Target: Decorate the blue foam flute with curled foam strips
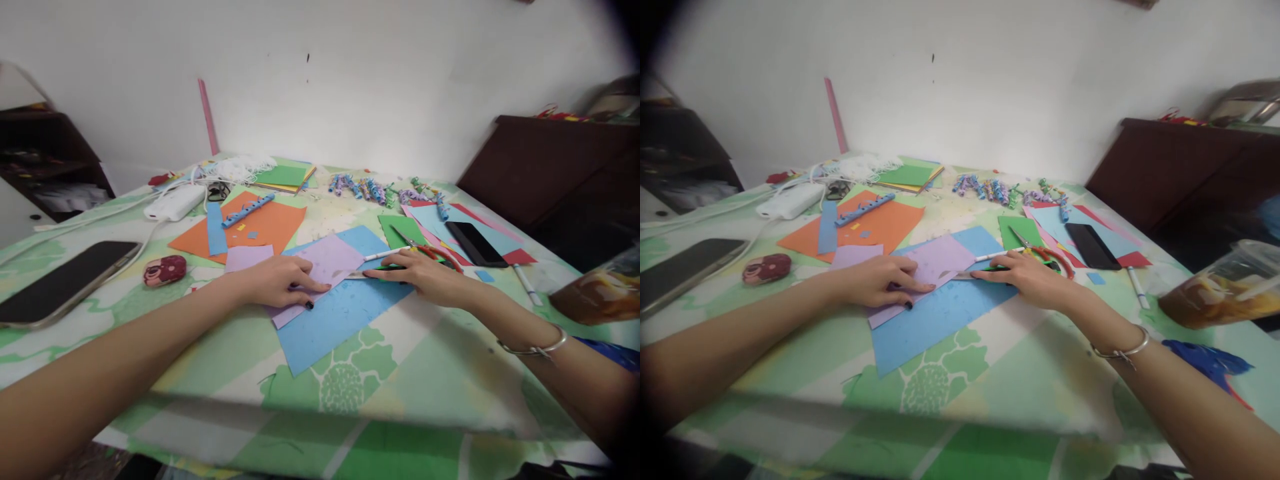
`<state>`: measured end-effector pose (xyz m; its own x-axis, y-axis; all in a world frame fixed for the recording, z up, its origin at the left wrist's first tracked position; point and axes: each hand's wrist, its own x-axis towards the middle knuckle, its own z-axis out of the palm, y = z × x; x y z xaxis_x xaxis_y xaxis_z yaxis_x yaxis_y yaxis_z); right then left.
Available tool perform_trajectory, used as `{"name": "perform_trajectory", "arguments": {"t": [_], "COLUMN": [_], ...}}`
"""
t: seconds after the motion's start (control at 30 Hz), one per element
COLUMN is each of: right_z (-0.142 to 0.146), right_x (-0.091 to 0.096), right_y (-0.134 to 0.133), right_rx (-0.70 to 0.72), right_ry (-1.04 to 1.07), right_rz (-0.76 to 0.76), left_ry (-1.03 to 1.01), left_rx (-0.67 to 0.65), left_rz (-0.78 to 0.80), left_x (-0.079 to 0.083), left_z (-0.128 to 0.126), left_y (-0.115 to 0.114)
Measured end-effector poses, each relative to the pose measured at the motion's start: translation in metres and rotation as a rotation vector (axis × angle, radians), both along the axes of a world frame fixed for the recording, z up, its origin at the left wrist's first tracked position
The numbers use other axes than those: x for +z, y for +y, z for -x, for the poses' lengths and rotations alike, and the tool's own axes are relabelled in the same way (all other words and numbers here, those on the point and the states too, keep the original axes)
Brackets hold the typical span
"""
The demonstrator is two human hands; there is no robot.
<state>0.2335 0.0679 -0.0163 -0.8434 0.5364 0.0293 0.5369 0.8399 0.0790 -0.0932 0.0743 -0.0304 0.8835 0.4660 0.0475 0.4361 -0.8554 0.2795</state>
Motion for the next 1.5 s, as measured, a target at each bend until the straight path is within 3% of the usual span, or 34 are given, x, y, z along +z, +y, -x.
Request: {"name": "perform_trajectory", "arguments": {"t": [0.23,0.5,1.5], "right_z": [-0.002,-0.009,-0.007], "right_x": [0.004,0.000,-0.004], "right_y": [0.005,0.012,0.024], "right_rx": [0.001,-0.011,0.037], "right_ry": [-0.040,-0.007,0.016], "right_rz": [0.058,0.123,0.199], "left_ry": [0.108,0.170,0.079], "left_rx": [-0.036,-0.010,-0.013], "left_rz": [0.103,0.190,0.164], "left_x": [0.013,0.014,0.005], "left_z": [0.005,0.006,0.011], "left_y": [-0.003,0.000,0.005]}}
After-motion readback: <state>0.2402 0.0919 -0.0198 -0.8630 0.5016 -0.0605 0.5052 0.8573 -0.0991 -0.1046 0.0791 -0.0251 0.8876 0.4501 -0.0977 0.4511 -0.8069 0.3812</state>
